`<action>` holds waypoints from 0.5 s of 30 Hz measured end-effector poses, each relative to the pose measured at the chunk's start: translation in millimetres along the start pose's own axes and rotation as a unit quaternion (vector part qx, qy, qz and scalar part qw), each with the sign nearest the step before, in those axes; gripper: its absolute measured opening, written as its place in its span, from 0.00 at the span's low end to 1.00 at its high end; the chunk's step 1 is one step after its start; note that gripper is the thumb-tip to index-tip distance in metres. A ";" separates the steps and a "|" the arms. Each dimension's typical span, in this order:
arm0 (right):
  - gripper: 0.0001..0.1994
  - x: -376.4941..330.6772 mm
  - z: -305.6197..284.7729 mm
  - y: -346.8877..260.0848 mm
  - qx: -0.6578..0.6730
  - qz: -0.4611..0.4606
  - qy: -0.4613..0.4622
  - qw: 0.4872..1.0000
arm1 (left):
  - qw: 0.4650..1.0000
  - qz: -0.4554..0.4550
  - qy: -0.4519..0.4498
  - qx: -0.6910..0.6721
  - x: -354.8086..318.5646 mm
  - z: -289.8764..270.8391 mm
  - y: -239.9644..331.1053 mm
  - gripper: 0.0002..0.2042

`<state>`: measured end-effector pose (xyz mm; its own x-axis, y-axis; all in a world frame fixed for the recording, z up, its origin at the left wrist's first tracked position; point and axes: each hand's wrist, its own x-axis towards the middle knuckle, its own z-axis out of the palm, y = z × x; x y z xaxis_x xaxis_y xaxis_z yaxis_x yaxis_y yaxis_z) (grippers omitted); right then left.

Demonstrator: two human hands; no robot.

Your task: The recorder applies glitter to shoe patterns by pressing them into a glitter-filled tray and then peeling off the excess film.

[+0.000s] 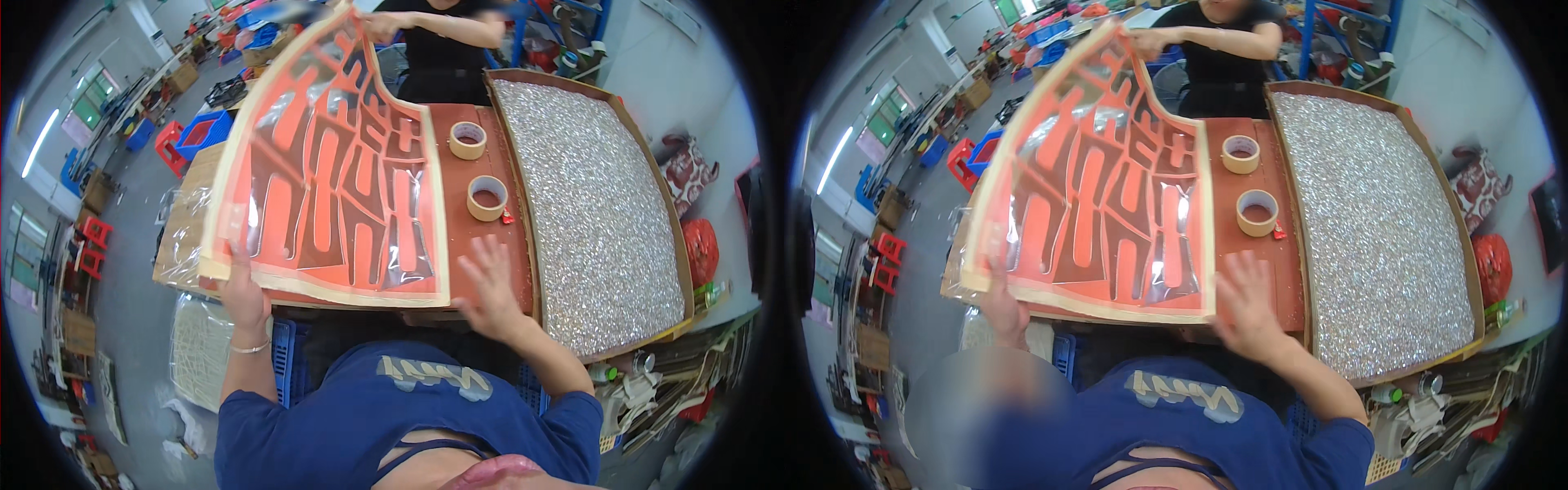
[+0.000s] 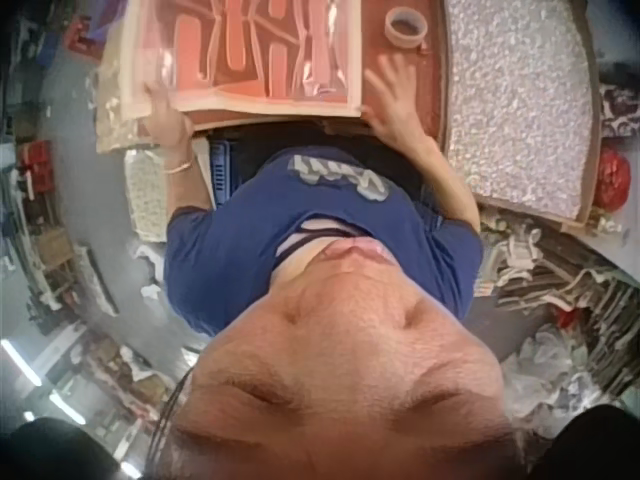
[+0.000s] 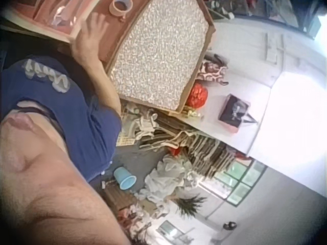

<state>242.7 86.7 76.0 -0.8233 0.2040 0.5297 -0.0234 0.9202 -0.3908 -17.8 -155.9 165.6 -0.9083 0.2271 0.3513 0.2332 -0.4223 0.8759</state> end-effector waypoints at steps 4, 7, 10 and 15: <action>0.32 45.5 -41.2 -76.0 0.044 -0.040 0.077 0.995 | 0.949 0.118 -0.225 0.185 -25.9 72.6 56.8 0.20; 0.30 44.9 -62.8 -86.7 0.021 -0.029 0.164 0.986 | 0.776 0.291 -0.485 0.279 -36.9 161.4 95.3 0.22; 0.20 31.8 -90.1 -71.7 -0.067 0.002 0.309 0.949 | 0.727 0.344 -0.572 0.163 -69.6 238.2 85.9 0.30; 0.19 -46.3 -140.8 6.9 -0.095 0.277 0.403 0.867 | 0.704 0.290 -0.648 -0.021 -144.4 310.9 8.6 0.36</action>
<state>360.6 130.7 154.8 -0.0122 0.7288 0.6846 0.4057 0.6294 -0.6628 223.3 80.5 225.2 0.4213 0.6040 0.6765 0.3987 -0.7934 0.4600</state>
